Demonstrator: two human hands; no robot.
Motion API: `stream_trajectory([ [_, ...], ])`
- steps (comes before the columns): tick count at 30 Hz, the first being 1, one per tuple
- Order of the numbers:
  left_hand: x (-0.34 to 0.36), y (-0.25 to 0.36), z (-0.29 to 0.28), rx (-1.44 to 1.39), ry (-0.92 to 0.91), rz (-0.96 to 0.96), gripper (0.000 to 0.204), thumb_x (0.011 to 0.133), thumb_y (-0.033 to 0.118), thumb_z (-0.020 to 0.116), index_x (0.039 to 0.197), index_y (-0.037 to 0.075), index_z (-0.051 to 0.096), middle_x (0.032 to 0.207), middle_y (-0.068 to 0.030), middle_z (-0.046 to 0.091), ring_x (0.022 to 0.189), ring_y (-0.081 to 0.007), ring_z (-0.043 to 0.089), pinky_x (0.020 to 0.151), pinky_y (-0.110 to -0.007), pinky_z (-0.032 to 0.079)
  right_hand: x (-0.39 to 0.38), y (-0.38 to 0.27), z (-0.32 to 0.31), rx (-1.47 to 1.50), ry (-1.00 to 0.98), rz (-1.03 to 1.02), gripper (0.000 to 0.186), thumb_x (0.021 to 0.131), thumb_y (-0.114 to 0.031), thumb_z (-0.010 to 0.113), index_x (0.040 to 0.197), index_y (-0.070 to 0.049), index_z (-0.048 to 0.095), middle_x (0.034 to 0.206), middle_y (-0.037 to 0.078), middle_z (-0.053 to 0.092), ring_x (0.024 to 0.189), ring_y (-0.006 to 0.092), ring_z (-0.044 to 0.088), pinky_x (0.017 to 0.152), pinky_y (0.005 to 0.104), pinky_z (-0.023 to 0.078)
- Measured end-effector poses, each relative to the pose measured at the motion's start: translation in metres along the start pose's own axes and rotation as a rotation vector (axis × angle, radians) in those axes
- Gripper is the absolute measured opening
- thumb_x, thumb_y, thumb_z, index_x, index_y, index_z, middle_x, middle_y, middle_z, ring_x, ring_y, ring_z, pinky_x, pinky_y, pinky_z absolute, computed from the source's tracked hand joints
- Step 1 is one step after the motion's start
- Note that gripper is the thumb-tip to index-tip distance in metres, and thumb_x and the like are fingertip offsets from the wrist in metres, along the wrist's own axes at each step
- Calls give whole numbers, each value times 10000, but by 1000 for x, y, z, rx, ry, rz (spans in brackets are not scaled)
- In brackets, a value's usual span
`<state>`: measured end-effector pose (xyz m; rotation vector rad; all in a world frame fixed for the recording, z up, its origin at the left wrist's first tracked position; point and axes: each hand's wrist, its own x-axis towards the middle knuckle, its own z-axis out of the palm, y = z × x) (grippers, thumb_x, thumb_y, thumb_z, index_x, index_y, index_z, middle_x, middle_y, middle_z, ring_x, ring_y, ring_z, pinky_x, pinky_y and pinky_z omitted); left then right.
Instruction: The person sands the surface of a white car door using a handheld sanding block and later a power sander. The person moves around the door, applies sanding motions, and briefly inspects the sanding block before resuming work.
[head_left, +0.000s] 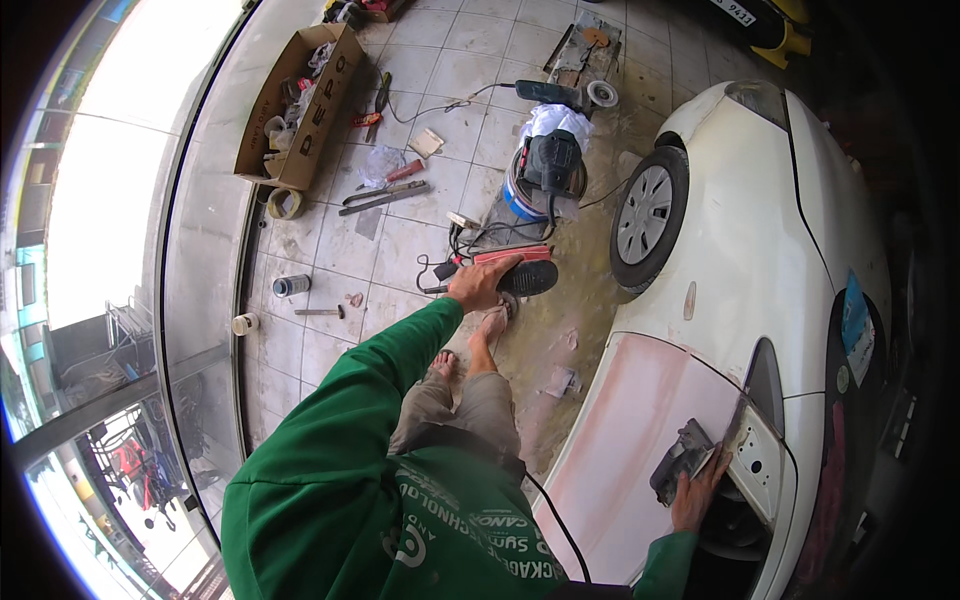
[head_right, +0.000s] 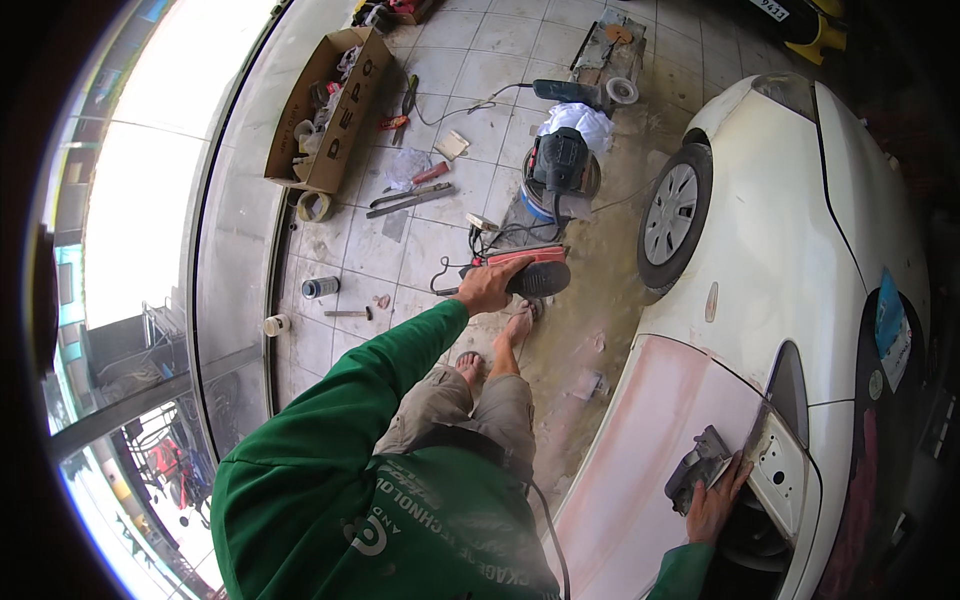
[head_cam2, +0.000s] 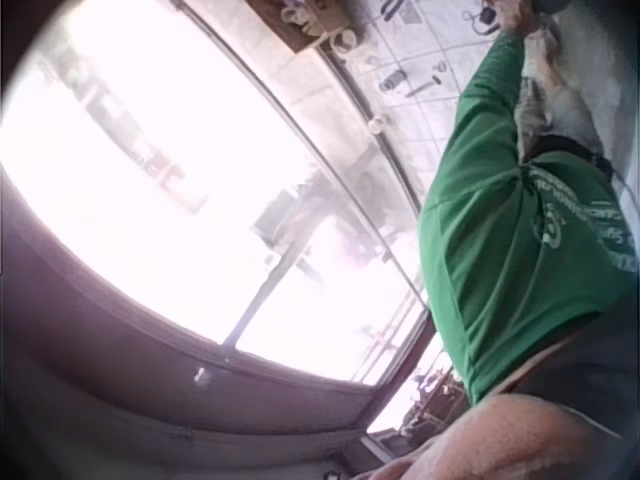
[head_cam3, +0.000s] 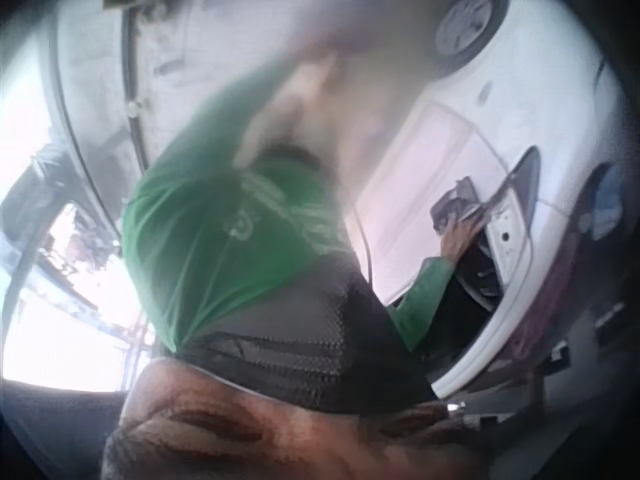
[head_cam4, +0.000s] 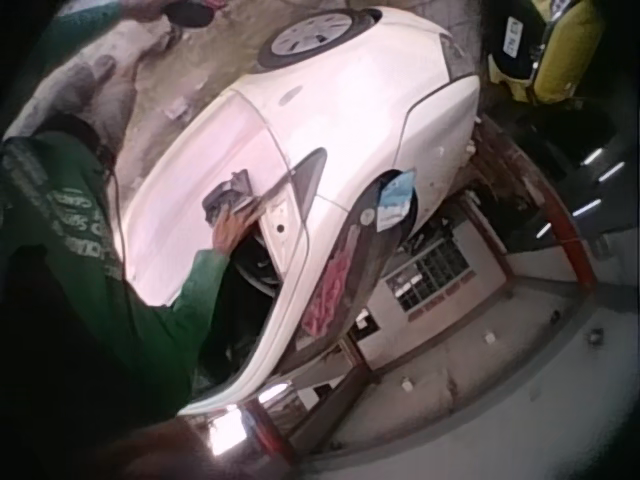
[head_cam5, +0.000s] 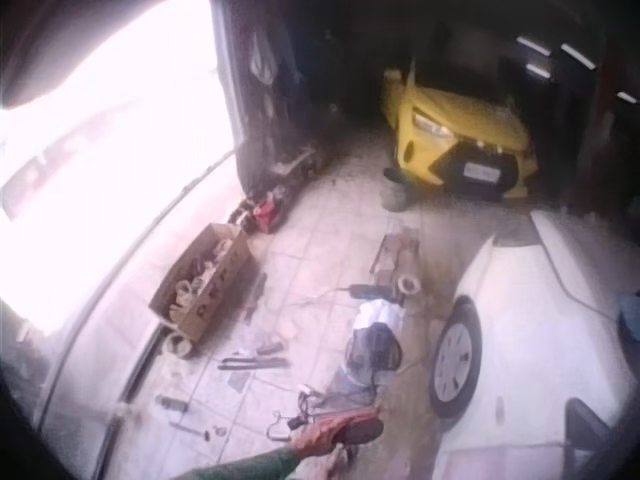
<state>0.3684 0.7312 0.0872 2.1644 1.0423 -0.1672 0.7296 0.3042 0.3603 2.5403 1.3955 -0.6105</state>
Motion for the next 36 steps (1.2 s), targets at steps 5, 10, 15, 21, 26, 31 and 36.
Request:
stream_trajectory([
  [5, 66, -29, 18, 25, 6, 13, 850, 781, 135, 706, 1541, 290, 359, 1152, -155, 722, 1000, -370, 716, 815, -493, 566, 7, -2, 2, 167, 88, 43, 801, 1038, -500, 403, 1565, 83, 250, 1658, 298, 142, 1537, 505, 68, 1242, 565, 118],
  [10, 88, -56, 20, 17, 14, -85, 803, 779, 118, 716, 1507, 182, 383, 1096, -201, 712, 1011, -383, 707, 836, -490, 561, 19, -14, -13, 127, -25, 106, 885, 1020, -559, 421, 1611, 40, 147, 1649, 330, 121, 1528, 518, 101, 1234, 568, 127],
  [15, 84, -56, 3, -32, -41, -107, 760, 760, 103, 696, 1472, 167, 440, 1134, -186, 714, 1023, -375, 709, 805, -487, 573, 30, -22, -14, 133, 20, 109, 881, 1026, -568, 403, 1621, 20, 127, 1658, 317, 124, 1524, 516, 123, 1230, 573, 126],
  [21, 60, -73, -58, -128, -177, 108, 784, 712, 54, 706, 1454, 186, 488, 1156, -193, 711, 1044, -388, 699, 856, -474, 559, 32, -53, -11, 41, 65, 263, 787, 1047, -457, 404, 1615, 26, 153, 1660, 305, 150, 1535, 481, 134, 1235, 573, 101],
  [26, -2, -125, -168, -377, -185, 62, 838, 607, 30, 779, 1405, 133, 544, 1210, -188, 683, 1122, -354, 675, 931, -410, 537, 44, -132, 29, 425, 75, 415, 588, 1040, -265, 432, 1500, 95, 371, 1579, 324, 325, 1450, 473, 318, 1197, 502, 252],
  [31, 7, -192, -224, -966, -95, -167, 884, 540, -51, 722, 1399, 45, 533, 1223, -65, 658, 1153, -176, 586, 992, -333, 485, 27, -238, 81, 743, -86, 530, 444, 1001, -193, 492, 1351, 71, 565, 1306, 274, 624, 1165, 418, 627, 984, 454, 501],
  [36, 113, -225, -242, -940, 121, -115, 848, 579, -50, 722, 1395, 52, 516, 1183, -62, 667, 1124, -191, 620, 942, -329, 510, -2, -341, 111, 760, -207, 628, 403, 1004, -304, 512, 1199, 29, 627, 1106, 237, 681, 1018, 417, 658, 872, 469, 508],
])
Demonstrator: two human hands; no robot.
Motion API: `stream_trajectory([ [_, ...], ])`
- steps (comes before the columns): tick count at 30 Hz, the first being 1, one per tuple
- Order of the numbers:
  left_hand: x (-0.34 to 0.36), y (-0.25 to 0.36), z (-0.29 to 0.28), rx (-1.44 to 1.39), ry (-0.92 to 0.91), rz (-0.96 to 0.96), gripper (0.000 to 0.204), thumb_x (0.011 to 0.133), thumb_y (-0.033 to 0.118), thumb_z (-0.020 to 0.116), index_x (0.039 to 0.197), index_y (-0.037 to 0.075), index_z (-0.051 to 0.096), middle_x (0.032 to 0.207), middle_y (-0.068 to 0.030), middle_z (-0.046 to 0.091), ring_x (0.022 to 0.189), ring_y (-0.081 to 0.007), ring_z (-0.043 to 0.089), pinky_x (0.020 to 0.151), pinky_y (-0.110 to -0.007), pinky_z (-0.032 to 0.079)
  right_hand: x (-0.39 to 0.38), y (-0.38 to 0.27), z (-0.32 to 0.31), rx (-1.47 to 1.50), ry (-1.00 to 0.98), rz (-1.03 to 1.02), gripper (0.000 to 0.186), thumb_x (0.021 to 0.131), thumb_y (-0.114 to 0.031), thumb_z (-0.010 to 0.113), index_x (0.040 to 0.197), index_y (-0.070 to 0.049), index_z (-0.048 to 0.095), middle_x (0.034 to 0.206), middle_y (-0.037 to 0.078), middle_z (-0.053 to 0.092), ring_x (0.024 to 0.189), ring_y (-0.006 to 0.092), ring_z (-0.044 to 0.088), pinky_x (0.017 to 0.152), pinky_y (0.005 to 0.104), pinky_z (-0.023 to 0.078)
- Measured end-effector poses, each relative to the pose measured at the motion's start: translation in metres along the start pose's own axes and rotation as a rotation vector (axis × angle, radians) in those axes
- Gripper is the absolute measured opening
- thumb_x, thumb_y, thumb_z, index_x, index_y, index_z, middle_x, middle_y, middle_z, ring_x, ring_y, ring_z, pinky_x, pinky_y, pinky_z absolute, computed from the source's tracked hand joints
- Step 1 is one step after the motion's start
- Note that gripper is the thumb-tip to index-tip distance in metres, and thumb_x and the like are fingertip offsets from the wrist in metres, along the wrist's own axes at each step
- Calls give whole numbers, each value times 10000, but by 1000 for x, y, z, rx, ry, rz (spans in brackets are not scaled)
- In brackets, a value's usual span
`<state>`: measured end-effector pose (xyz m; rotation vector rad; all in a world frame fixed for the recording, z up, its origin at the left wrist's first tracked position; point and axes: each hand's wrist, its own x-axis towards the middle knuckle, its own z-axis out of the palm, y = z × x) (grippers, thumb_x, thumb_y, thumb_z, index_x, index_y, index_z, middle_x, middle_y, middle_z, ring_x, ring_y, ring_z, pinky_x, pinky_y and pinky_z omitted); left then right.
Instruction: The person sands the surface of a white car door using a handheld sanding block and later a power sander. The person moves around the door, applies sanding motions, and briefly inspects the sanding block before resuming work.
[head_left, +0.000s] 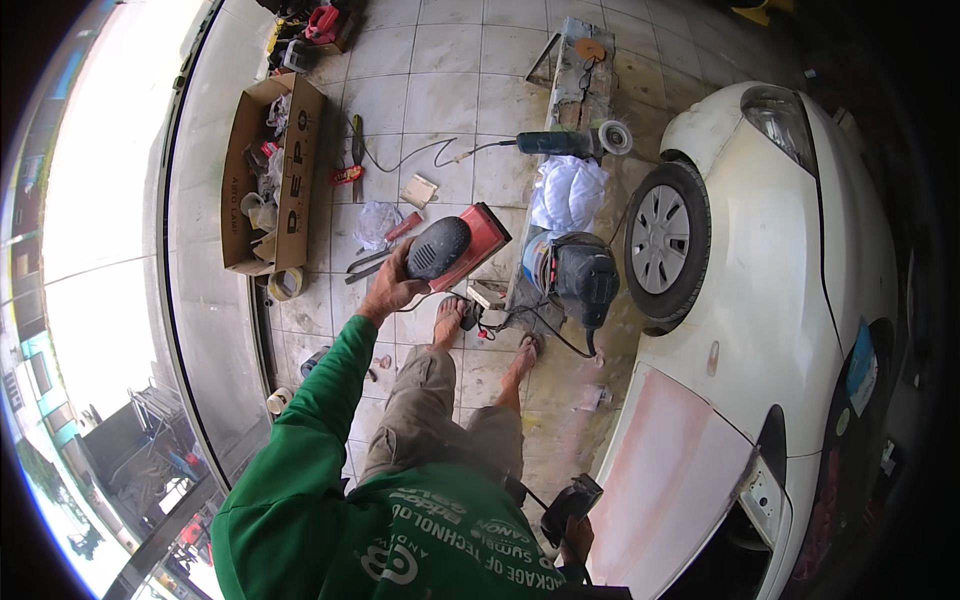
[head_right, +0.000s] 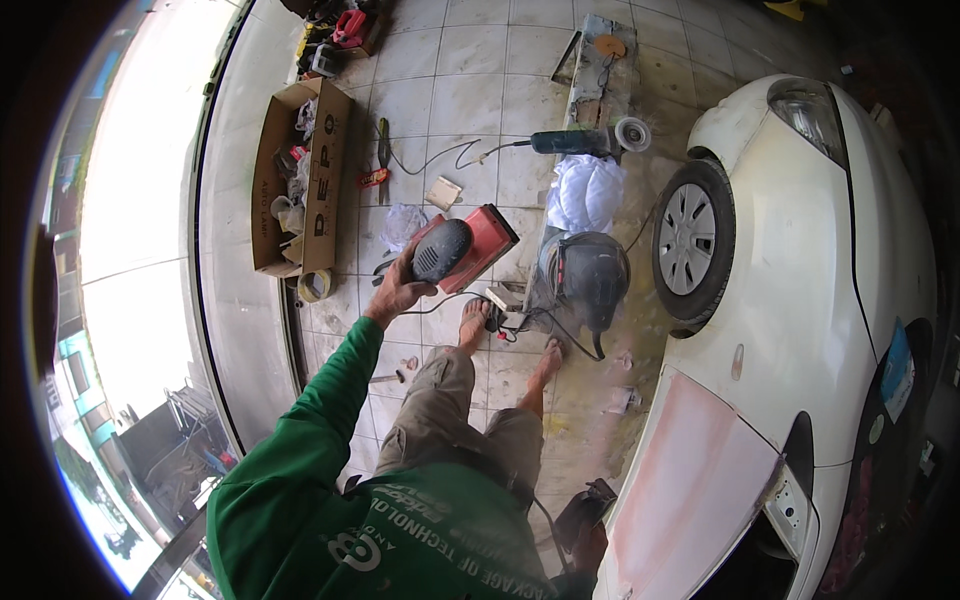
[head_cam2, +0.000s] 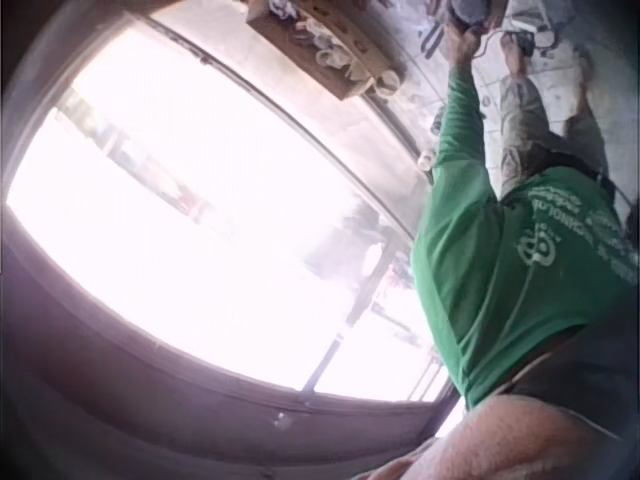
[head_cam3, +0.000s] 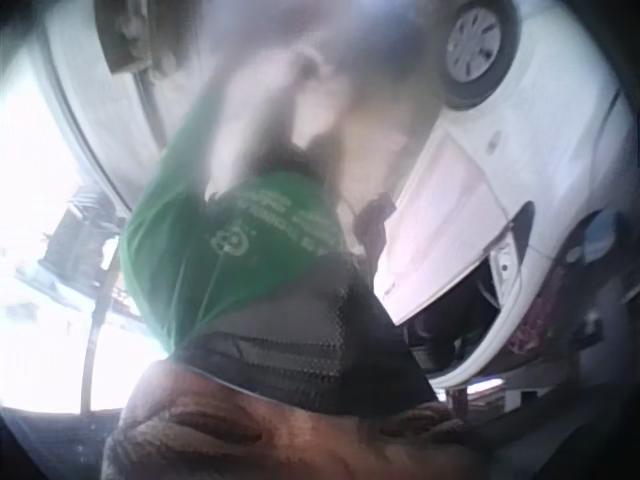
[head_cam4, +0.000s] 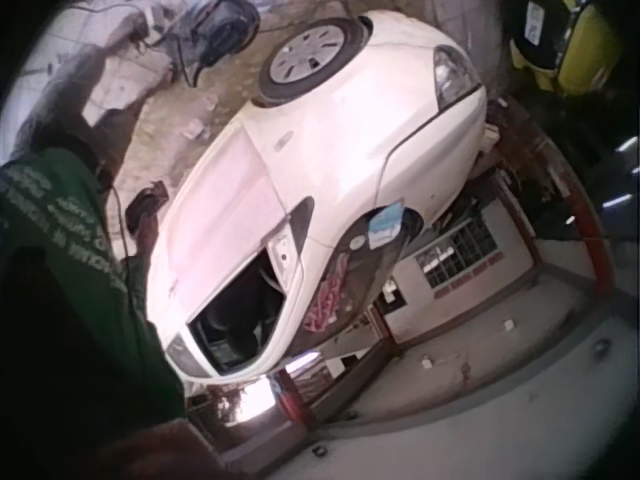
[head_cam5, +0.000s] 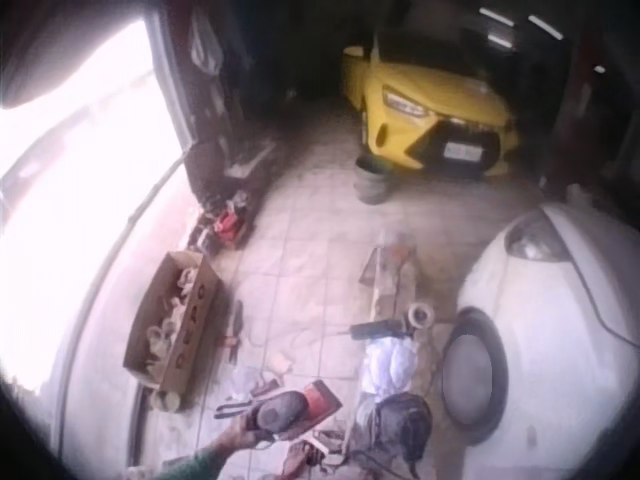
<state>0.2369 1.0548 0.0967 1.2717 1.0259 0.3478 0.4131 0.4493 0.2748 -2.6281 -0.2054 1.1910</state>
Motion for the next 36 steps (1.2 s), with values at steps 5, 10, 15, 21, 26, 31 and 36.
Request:
stream_trajectory([
  [5, 100, 27, 24, 613, 81, 158, 819, 658, 137, 788, 1427, 182, 510, 1116, -189, 731, 1042, -394, 703, 872, -456, 555, -38, 54, 69, 143, 69, 6, 363, 999, -337, 622, 915, 16, 617, 765, 99, 592, 717, 210, 578, 629, 383, 430],
  [10, 161, 46, 37, 505, 82, 253, 805, 671, 116, 767, 1429, 117, 497, 1070, -203, 743, 1026, -395, 711, 853, -461, 561, -56, 22, 73, 31, 41, 181, 327, 986, -309, 640, 962, 17, 660, 765, 117, 635, 695, 200, 604, 616, 384, 440],
  [15, 236, 120, 46, 588, 99, 357, 751, 704, 140, 748, 1414, 138, 504, 1088, -199, 741, 1029, -411, 703, 859, -475, 561, -52, -72, 58, 293, 15, 290, 448, 935, -394, 671, 1120, 14, 680, 964, 200, 706, 901, 309, 705, 792, 439, 561],
  [21, 339, 156, 105, 886, 142, 314, 669, 772, 171, 688, 1422, 185, 529, 1121, -205, 730, 1064, -405, 699, 903, -489, 551, -45, -45, 99, -60, 51, -98, 356, 957, -348, 679, 1052, -4, 675, 824, 140, 689, 743, 224, 670, 659, 378, 502],
  [26, 393, 150, 161, 986, 43, 357, 677, 807, 261, 669, 1462, 223, 499, 1187, -202, 712, 1111, -393, 684, 944, -500, 539, -85, -62, 115, 233, -7, 449, 409, 920, -286, 704, 1245, -48, 632, 809, 96, 681, 675, 186, 641, 624, 360, 523],
  [31, 441, 127, 201, 987, -31, 326, 655, 828, 303, 687, 1453, 227, 504, 1200, -194, 711, 1137, -402, 674, 966, -488, 533, -147, 6, 153, 308, -110, 759, 455, 872, -263, 732, 1268, -60, 637, 809, 95, 674, 668, 169, 613, 607, 342, 507],
  [36, 482, 107, 205, 1054, -69, 356, 689, 819, 394, 757, 1427, 180, 512, 1253, -186, 694, 1192, -391, 654, 989, -492, 525, -119, -20, 137, 399, -15, 616, 354, 944, -320, 685, 1119, -14, 659, 854, 117, 675, 745, 202, 663, 674, 372, 538],
])
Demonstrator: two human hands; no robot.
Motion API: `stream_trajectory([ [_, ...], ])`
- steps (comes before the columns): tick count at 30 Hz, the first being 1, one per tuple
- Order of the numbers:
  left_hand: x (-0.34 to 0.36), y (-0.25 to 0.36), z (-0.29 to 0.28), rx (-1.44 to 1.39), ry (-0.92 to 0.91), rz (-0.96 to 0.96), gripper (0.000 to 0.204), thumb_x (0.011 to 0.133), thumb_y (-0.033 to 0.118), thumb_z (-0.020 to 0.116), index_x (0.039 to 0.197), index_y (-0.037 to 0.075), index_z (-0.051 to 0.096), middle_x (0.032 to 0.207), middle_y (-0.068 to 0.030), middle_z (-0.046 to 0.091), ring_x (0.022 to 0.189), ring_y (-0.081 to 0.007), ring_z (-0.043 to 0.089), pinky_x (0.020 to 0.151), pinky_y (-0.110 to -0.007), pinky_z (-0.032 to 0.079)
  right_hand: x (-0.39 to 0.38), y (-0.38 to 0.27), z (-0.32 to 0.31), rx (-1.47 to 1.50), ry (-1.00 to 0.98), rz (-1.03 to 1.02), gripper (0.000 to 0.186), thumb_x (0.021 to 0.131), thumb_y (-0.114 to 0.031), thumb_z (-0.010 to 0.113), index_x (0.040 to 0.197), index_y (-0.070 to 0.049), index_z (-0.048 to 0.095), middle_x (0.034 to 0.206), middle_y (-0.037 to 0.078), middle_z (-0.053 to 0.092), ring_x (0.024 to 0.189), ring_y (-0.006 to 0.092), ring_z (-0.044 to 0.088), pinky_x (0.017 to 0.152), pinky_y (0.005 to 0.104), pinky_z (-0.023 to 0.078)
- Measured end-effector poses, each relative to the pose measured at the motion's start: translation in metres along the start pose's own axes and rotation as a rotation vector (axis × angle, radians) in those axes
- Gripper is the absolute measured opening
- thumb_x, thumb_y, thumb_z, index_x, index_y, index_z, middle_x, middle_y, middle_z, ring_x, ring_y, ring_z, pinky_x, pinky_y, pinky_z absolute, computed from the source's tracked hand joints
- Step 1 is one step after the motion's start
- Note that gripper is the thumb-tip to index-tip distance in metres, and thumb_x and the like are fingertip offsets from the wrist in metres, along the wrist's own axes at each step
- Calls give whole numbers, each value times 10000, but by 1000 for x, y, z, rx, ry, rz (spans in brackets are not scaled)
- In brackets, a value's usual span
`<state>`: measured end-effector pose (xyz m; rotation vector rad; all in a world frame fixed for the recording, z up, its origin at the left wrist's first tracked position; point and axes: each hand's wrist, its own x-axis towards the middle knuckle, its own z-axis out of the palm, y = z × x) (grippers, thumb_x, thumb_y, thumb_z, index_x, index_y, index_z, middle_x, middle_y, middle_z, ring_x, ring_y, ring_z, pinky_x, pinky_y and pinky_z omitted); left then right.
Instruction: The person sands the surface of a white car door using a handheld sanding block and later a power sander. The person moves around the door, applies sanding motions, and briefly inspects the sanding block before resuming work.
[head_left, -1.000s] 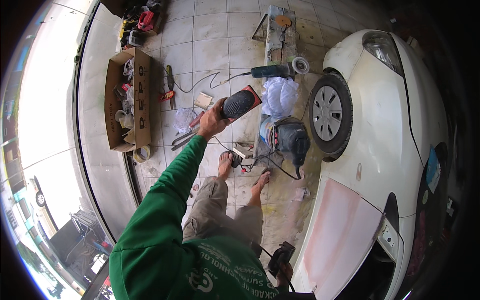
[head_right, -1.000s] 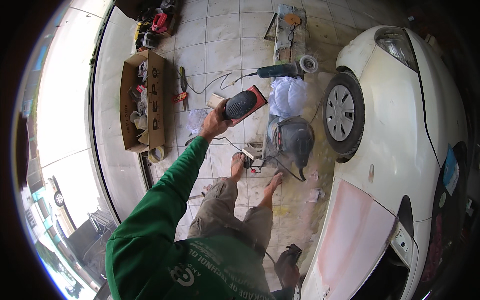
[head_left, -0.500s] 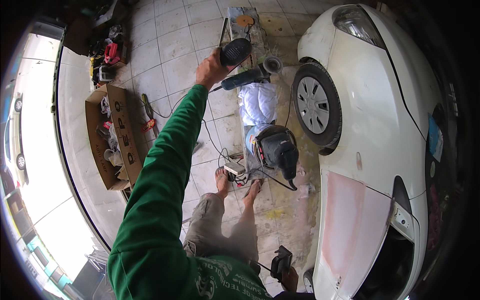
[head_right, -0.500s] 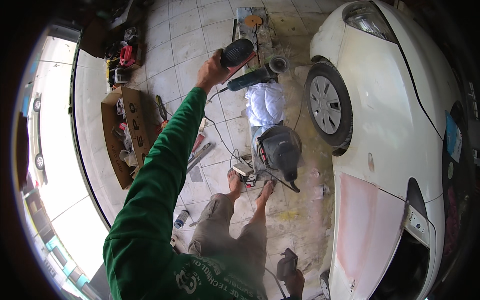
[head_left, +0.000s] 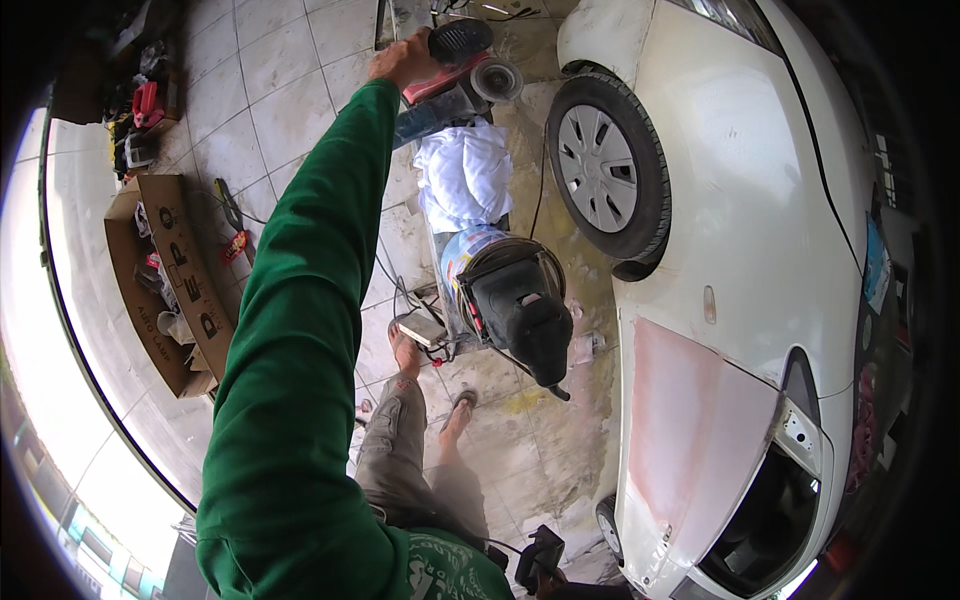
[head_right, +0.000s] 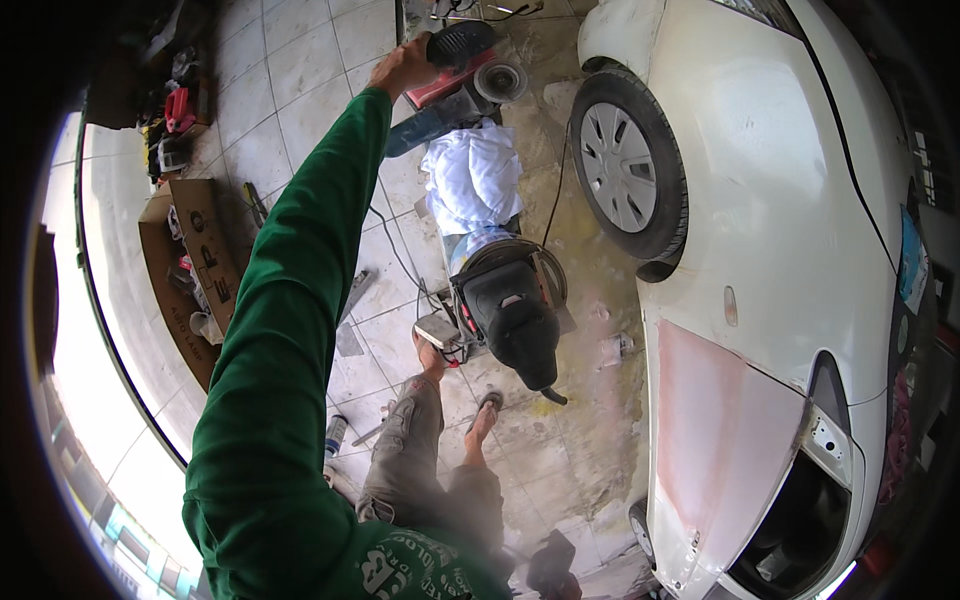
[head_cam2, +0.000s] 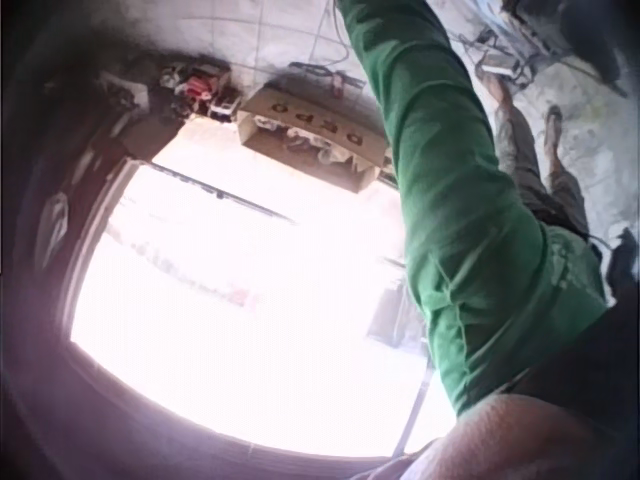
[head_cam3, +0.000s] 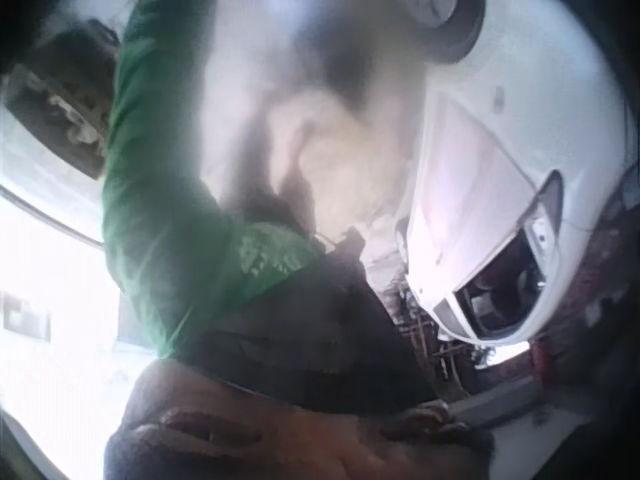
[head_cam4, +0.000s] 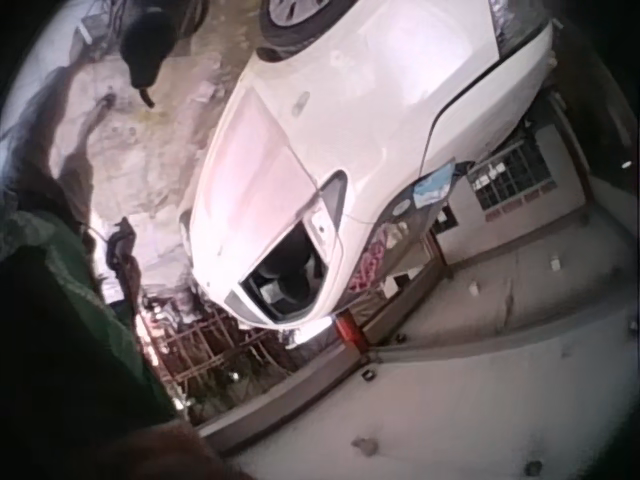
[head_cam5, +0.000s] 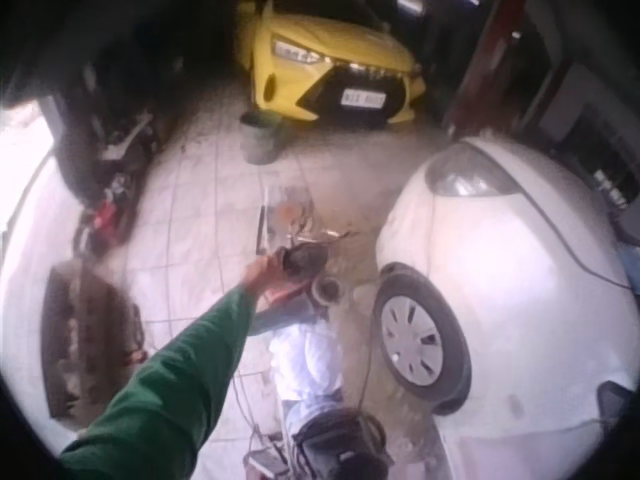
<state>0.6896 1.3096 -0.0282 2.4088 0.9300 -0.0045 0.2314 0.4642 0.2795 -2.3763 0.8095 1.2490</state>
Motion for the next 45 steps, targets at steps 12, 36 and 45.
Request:
stream_trajectory([
  [12, -75, -22, -4, 183, 263, 19, 817, 793, 214, 748, 1524, 157, 388, 1443, -175, 540, 1316, -380, 530, 1083, -542, 414, 48, -132, -25, -109, -36, -151, 574, 948, -553, 680, 1078, 6, 667, 816, 78, 674, 701, 164, 646, 584, 352, 495],
  [36, -753, -92, 13, 25, -951, -517, 377, 873, 308, 704, 1190, 104, 714, 1196, -150, 725, 1077, -305, 702, 920, -421, 557, 222, -431, -280, 502, 461, -1384, 361, 1037, -249, 577, 1236, 47, 634, 1167, 110, 642, 1015, 186, 628, 937, 310, 491],
  [45, -257, -149, -158, -193, -134, -133, 368, 903, 195, 672, 1234, 34, 677, 997, -135, 769, 861, -237, 757, 792, -351, 594, 282, -712, -406, 245, 789, -1396, 440, 1006, -243, 596, 1383, -18, 575, 1310, 71, 604, 1155, 166, 625, 987, 339, 500],
])
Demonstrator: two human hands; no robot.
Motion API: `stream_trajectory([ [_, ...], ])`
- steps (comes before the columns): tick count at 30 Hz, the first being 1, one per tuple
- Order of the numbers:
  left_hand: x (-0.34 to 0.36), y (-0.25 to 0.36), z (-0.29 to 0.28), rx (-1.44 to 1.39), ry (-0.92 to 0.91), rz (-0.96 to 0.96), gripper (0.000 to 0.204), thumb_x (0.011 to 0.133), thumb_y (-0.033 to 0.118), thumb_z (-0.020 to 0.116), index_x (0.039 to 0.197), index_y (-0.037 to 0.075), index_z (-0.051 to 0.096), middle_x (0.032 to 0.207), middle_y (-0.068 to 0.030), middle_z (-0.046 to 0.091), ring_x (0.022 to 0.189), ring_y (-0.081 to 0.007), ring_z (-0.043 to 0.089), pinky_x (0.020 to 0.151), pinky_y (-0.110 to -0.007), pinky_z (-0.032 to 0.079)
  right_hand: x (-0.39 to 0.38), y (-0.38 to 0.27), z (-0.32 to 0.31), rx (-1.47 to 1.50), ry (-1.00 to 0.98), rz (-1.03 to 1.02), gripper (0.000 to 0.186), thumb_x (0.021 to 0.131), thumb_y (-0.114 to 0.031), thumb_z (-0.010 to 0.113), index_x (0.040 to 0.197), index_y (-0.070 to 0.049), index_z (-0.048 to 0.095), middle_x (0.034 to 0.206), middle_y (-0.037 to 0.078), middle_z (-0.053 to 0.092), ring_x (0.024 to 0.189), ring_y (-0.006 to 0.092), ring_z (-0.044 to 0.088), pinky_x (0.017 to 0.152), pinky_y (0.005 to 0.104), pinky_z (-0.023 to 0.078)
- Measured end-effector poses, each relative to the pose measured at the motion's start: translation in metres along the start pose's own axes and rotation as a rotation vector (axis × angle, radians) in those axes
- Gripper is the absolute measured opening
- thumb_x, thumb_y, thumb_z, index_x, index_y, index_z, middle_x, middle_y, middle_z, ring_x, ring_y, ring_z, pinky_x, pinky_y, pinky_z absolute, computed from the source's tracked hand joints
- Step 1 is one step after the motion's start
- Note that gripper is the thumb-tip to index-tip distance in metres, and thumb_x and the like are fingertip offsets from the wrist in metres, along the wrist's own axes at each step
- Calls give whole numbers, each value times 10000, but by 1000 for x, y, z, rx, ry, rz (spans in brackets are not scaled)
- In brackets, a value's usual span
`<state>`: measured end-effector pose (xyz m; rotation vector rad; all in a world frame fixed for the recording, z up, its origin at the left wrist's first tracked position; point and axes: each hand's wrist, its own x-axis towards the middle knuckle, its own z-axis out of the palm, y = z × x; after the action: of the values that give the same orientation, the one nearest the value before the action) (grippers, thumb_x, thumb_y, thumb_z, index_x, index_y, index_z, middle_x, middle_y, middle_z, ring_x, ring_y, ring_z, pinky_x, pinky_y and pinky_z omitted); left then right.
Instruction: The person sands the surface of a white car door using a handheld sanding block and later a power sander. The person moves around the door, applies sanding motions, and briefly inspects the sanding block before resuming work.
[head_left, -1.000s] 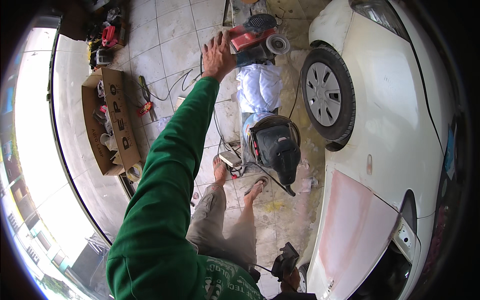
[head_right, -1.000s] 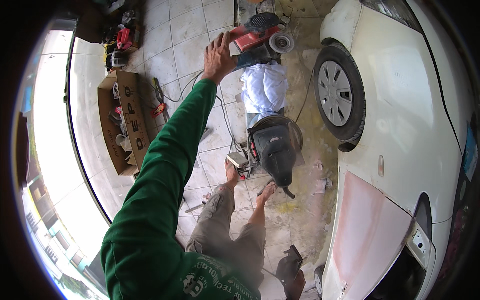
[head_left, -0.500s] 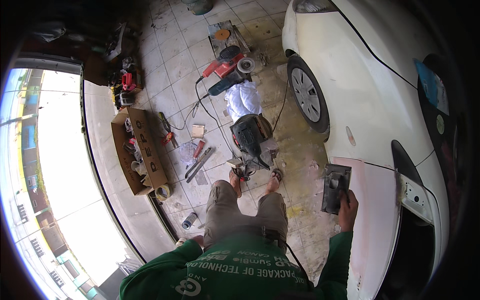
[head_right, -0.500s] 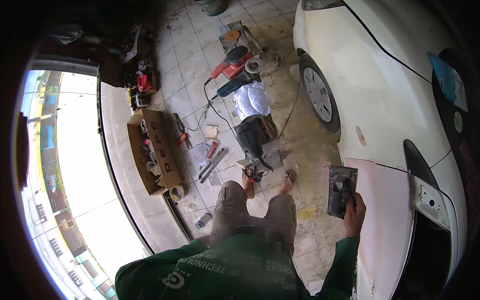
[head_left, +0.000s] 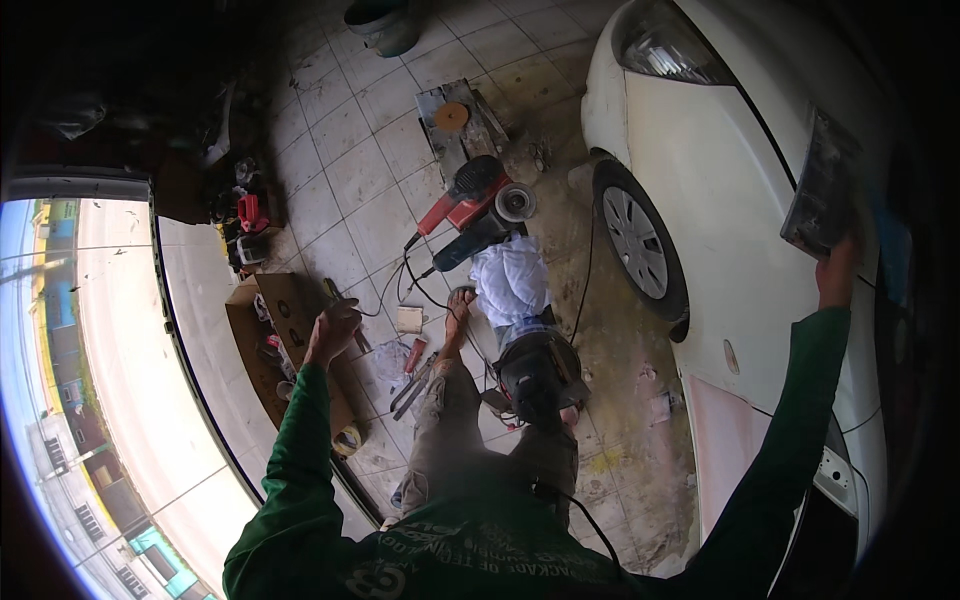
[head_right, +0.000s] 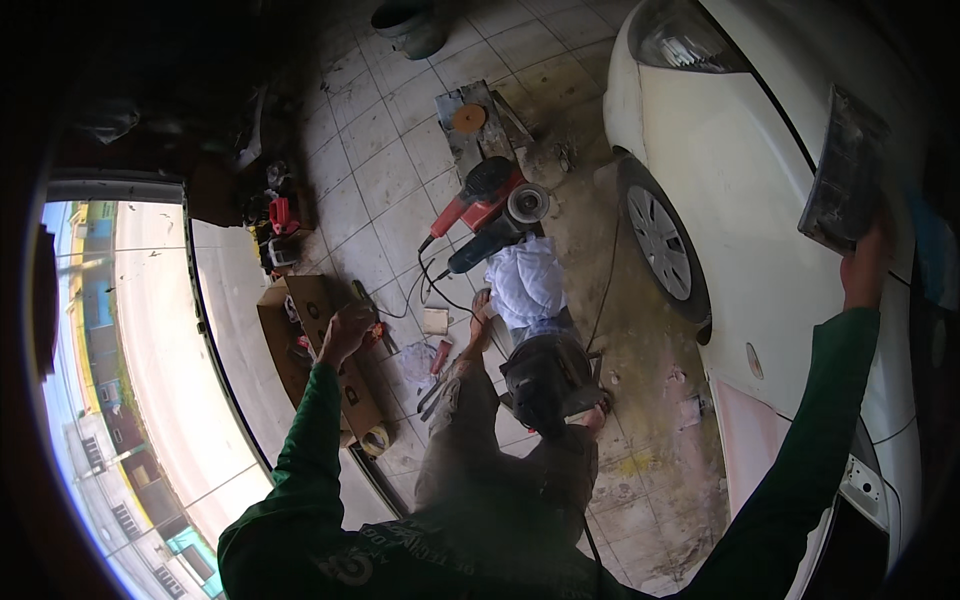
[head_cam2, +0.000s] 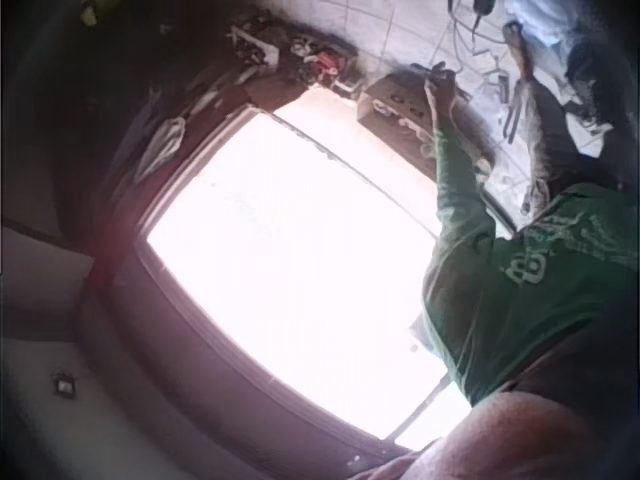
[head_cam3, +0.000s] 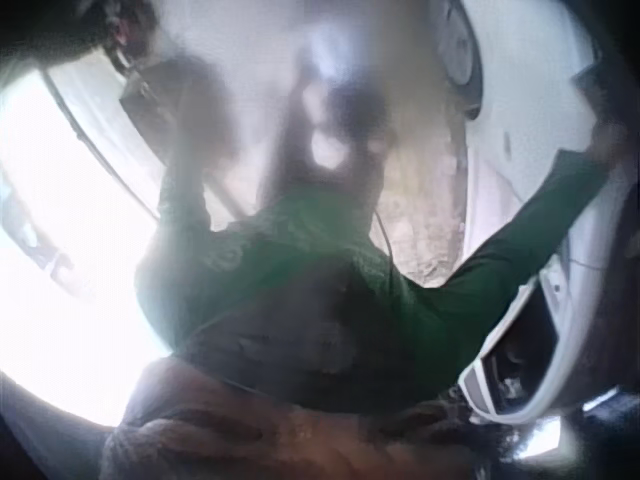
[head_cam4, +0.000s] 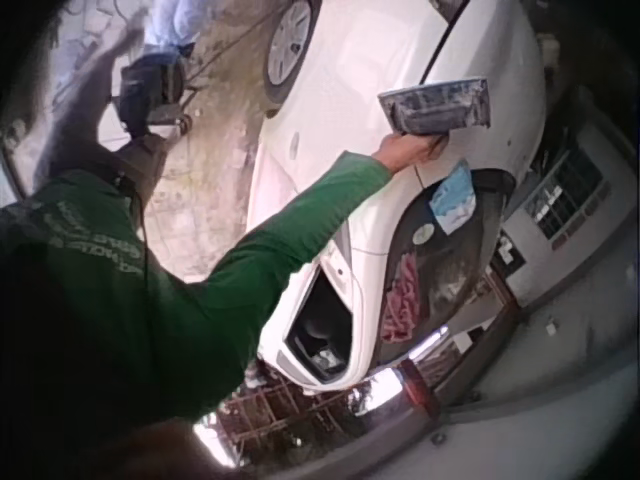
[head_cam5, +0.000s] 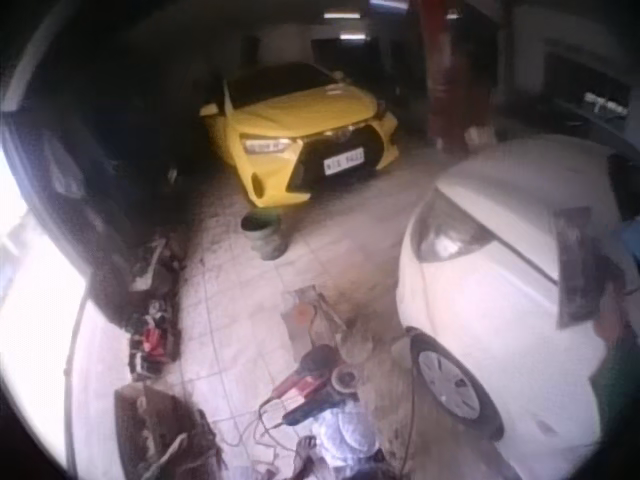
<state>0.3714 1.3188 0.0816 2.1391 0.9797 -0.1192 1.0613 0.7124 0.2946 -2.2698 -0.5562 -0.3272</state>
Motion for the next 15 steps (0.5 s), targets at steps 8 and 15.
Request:
stream_trajectory([
  [8, 448, 201, 52, -78, 155, 757, 252, 950, 185, 667, 1178, 80, 671, 945, -106, 737, 830, -214, 744, 712, -338, 588, 46, -99, 64, 199, 30, 714, 442, 974, -353, 604, 1265, -22, 626, 1139, 183, 679, 909, 297, 687, 773, 415, 606],
  [15, 597, 249, 257, 623, -597, 670, 351, 870, 172, 660, 1215, 110, 669, 1187, -172, 689, 1119, -360, 671, 940, -461, 549, 30, -68, 104, -88, 12, 736, 446, 979, -342, 601, 1289, -21, 602, 1167, 176, 665, 941, 291, 676, 797, 410, 597],
])
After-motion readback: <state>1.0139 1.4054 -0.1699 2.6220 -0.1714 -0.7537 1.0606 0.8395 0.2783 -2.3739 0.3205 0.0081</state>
